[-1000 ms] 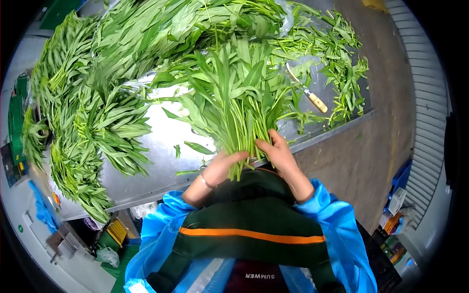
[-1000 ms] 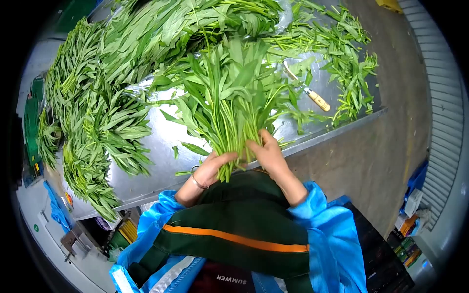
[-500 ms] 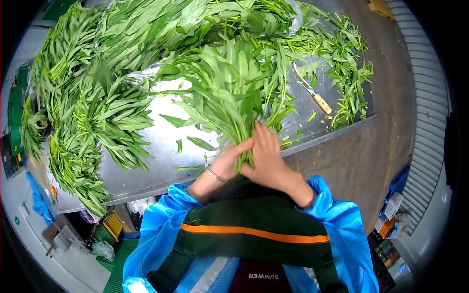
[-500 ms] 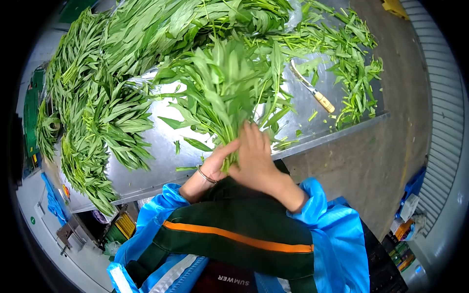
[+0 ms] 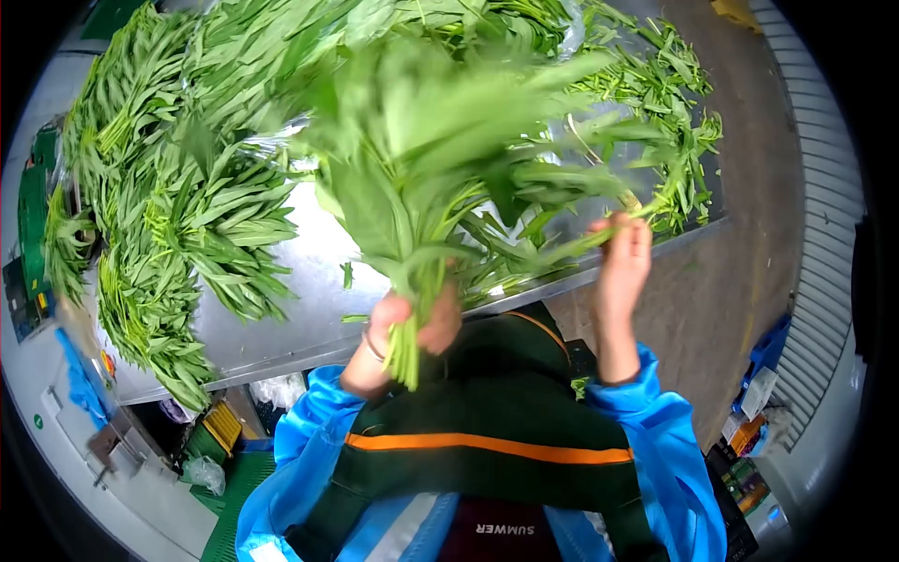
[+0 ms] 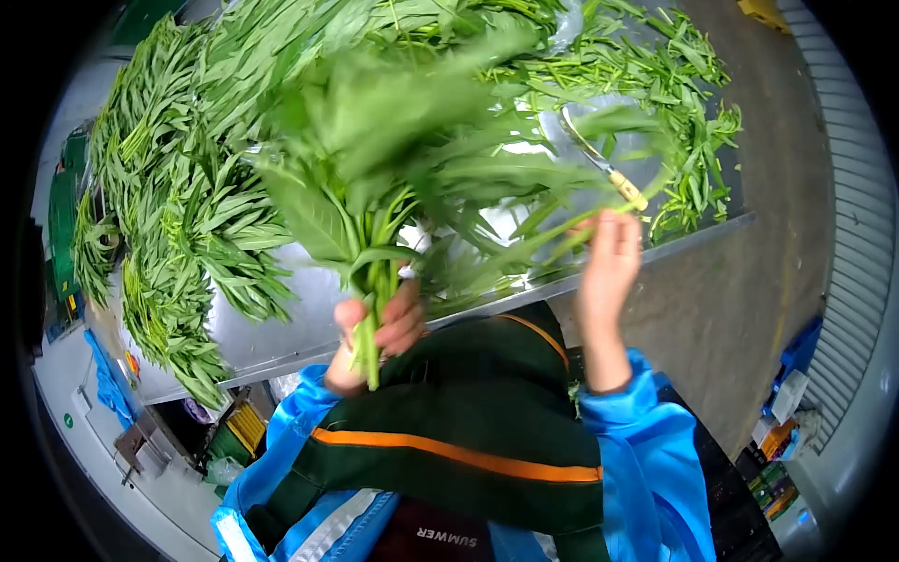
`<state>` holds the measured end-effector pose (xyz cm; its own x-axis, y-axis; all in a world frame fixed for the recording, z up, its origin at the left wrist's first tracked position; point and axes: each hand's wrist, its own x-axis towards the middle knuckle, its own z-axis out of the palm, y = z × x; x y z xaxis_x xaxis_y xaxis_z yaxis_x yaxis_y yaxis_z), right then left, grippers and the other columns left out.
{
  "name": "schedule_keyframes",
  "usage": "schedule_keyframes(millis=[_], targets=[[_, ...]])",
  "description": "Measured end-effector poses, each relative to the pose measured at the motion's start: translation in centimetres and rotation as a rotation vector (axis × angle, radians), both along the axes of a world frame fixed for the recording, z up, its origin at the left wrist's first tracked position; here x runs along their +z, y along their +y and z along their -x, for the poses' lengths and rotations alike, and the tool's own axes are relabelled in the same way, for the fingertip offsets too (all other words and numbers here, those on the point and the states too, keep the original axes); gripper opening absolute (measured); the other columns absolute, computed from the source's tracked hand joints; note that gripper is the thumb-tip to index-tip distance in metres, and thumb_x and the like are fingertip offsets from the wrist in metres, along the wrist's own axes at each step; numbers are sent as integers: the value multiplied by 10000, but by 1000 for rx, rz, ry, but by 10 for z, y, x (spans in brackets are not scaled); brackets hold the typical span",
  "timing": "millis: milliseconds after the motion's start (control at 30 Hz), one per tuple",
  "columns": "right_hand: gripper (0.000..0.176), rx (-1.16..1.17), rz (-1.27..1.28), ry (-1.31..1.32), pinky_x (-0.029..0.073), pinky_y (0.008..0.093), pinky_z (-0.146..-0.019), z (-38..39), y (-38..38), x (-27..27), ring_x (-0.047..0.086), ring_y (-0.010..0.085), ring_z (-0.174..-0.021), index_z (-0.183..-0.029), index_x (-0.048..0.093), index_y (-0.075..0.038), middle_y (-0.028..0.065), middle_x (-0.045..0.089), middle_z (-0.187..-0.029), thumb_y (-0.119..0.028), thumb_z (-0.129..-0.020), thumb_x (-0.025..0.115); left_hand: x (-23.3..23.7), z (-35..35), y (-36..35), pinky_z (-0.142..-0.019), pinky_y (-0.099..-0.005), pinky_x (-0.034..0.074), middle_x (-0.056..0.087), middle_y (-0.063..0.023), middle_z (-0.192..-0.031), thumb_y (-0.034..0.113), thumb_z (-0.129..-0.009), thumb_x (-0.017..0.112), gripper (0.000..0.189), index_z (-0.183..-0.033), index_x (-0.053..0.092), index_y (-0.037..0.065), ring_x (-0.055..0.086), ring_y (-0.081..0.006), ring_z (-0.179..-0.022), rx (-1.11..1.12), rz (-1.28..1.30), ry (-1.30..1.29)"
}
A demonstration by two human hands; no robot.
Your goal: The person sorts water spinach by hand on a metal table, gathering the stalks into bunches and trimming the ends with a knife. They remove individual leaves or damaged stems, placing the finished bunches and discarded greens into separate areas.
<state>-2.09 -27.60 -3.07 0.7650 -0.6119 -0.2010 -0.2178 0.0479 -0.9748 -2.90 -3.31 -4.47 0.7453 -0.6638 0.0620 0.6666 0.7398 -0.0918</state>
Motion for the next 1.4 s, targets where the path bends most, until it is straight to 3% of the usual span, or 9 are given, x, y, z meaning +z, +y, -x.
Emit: schedule_keyframes(millis=[167,400,600,667,833,967,1100,1233,1400], targets=[[158,348,184,126,399,210,-529,-8,28,1,492,57,-594,-995,566,-11,6,554,-673,-132,-893,569,-64,11,-10,-873,-381,456,524,-134,-1238,267,-866,550,494,-1263,440,-6,562,-226,-950,-154,-473,252],[326,935,656,183,476,393,-670,19,91,0,562,347,-811,-1158,529,-37,158,507,-943,-147,-851,540,-86,25,-5,-797,-313,495,590,-75,-1067,184,-862,610,375,-1179,504,15,585,-187,-930,-132,-558,423],[247,797,495,-7,490,316,-617,21,69,-11,593,232,-741,-1096,564,-13,134,533,-909,-56,-854,541,-74,15,-12,-876,-341,483,564,-107,-1127,91,-833,613,454,-1244,445,1,578,-211,-999,-101,-646,242],[229,501,-85,313,432,206,-540,13,66,-8,518,101,-596,-1076,539,23,64,536,-895,-98,-883,559,-53,9,-16,-919,-340,454,563,-98,-1136,74,-825,614,454,-1242,449,1,562,-200,-1034,-112,-666,293],[539,890,489,220,441,267,-547,4,84,-7,495,140,-592,-1222,436,-11,79,508,-857,-97,-743,667,-62,10,-18,-885,-307,446,561,-63,-1146,46,-790,632,482,-1244,470,14,542,-159,-1036,-98,-945,7],[468,734,275,410,473,336,-640,-11,63,-5,547,245,-693,-1173,494,-18,123,519,-898,-10,-724,627,-46,6,-9,-920,-341,444,527,-97,-1209,36,-828,587,481,-1280,425,9,545,-200,-1066,-137,-765,29],[444,1027,498,21,474,263,-558,12,87,6,563,170,-593,-1168,513,-35,152,558,-1040,27,-739,608,-56,13,-12,-894,-352,474,543,-100,-1174,69,-853,574,424,-1254,444,25,562,-204,-1039,-115,-629,275],[257,679,293,201,408,193,-526,-3,49,21,466,21,-572,-1059,609,-17,53,622,-881,-24,-802,624,-61,14,-1,-852,-353,485,609,-79,-896,120,-849,584,292,-1118,524,23,600,-261,-932,-226,-539,357],[475,1131,734,-14,487,372,-696,-30,44,-50,590,326,-834,-1220,488,-57,137,602,-977,-49,-763,615,-55,8,1,-902,-387,472,579,-82,-910,142,-842,583,383,-1155,474,-50,583,-174,-822,-176,-415,340]])
